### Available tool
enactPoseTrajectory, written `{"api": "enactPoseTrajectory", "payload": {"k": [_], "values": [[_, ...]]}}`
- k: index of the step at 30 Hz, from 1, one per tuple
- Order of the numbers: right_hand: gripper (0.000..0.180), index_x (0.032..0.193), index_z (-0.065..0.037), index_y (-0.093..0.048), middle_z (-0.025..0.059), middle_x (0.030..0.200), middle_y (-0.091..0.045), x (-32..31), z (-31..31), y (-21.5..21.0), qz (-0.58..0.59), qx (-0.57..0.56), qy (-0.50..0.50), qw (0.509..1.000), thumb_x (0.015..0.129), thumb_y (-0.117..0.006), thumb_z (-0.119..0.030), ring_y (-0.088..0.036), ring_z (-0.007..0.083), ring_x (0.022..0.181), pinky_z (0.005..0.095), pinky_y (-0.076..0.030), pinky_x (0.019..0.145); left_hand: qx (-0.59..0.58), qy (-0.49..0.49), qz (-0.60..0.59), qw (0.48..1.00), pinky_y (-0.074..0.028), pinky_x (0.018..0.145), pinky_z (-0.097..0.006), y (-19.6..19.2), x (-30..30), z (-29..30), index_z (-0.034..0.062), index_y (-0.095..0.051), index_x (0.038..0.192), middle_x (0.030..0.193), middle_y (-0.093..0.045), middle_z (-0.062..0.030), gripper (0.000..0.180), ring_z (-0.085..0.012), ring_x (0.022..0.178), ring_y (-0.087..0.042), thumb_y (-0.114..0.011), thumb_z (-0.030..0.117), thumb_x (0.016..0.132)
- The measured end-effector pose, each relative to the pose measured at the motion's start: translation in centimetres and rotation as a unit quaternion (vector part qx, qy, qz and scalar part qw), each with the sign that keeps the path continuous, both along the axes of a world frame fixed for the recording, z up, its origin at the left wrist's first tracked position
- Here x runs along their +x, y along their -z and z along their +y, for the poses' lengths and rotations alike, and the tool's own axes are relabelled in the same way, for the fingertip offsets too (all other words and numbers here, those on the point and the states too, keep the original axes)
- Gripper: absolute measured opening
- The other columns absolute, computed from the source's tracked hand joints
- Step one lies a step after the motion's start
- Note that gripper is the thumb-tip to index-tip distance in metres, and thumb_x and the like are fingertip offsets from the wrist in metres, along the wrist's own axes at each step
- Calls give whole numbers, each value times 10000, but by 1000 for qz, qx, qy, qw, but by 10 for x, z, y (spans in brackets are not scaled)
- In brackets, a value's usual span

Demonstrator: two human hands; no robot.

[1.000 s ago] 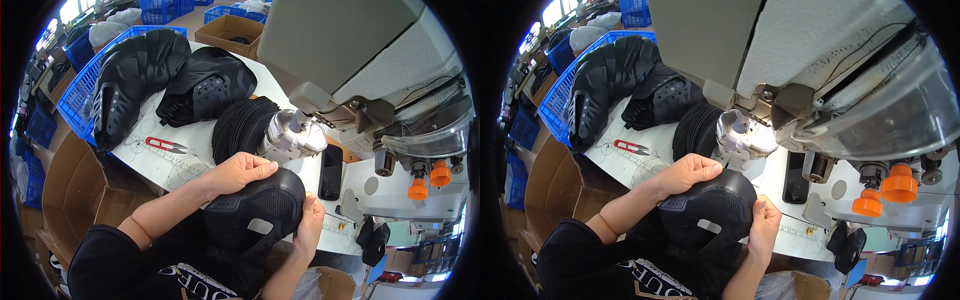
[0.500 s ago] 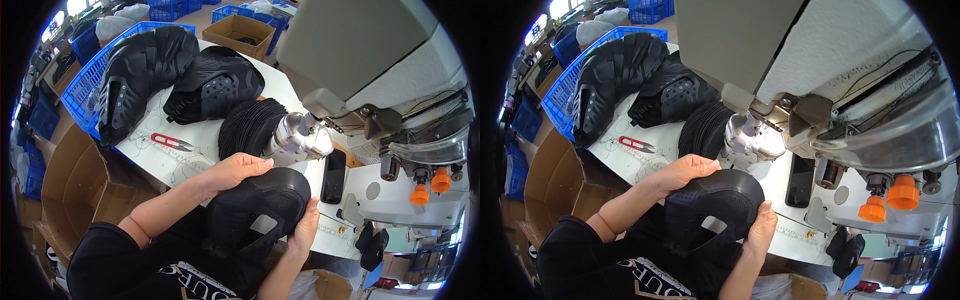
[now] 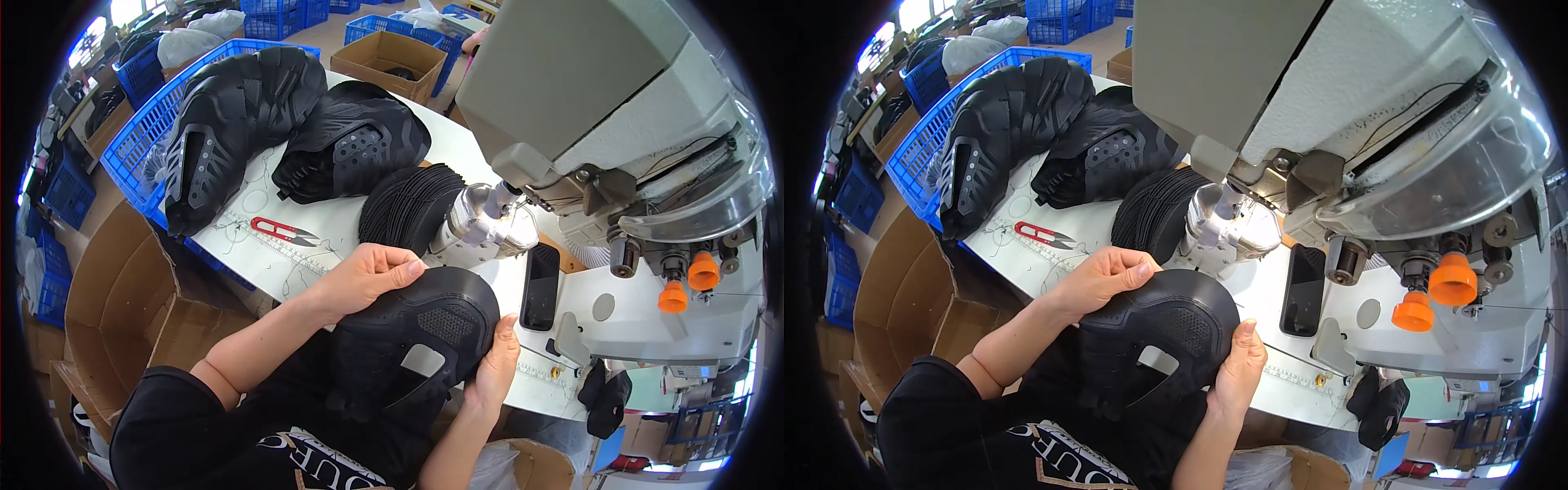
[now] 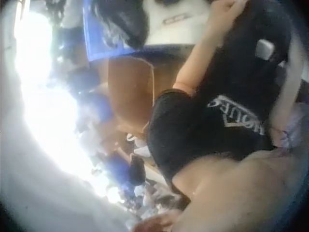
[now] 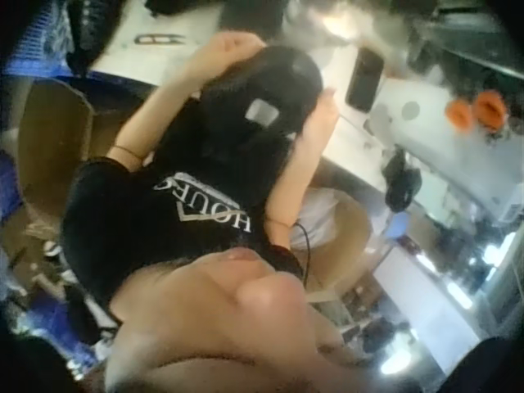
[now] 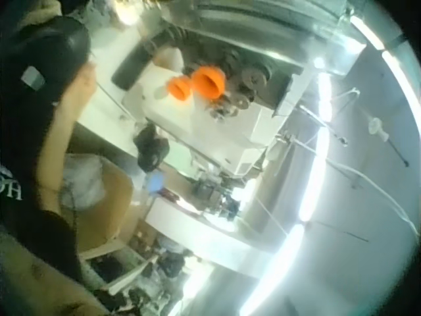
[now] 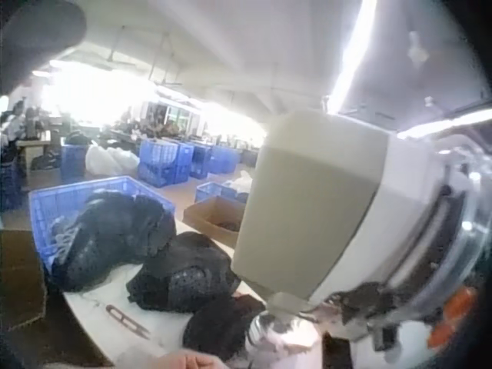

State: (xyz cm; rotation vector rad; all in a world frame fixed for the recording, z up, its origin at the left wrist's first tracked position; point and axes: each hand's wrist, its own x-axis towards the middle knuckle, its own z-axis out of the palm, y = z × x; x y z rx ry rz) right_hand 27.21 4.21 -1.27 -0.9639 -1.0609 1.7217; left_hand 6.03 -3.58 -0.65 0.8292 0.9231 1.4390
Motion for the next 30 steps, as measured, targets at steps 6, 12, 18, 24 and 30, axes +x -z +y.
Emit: {"api": "enactPoseTrajectory", "payload": {"k": [6,12,18,24,30], "values": [[297,942,11,-678,18,787,-651,-4,-8,7,-55,74,-41,995,1008,-569,-257,-549,60,683,230,-453,629,-11,-48,43,998,-488,774,-187,-11,-9,-48,-8,-617,1113,986,-671,2,197,-30,869,-603,-545,147,1014],[164,989,53,-654,41,738,-594,-24,-29,-13,-6,51,-84,995,974,-595,-100,-533,93,652,220,-430,586,-1,-258,157,953,-493,799,-230,-54,-70,-152,-15,-627,1108,968,-676,5,169,-42,878,-605,-588,68,966],[182,1011,-26,-649,-2,825,-581,-28,-7,-3,-169,119,-121,971,960,-635,-200,-518,81,728,217,-434,647,-43,-475,342,810,-489,807,-223,-31,-207,-220,-32,-634,1163,976,-679,-3,256,-41,891,-594,-598,140,976],[156,1002,-20,-644,-10,820,-574,-33,0,15,-143,103,-166,970,973,-615,-171,-502,69,717,209,-414,629,51,-603,306,735,-489,798,-244,-5,-306,-179,2,-641,1185,1024,-688,-24,277,-80,886,-607,-631,152,953],[152,998,-22,-640,-14,788,-573,-16,9,33,-198,98,-159,962,967,-625,-170,-496,63,690,202,-394,608,-27,-639,629,442,-454,911,-393,-17,-226,-175,47,-626,1208,1148,-623,-160,359,-329,1046,-569,-652,83,851]]}}
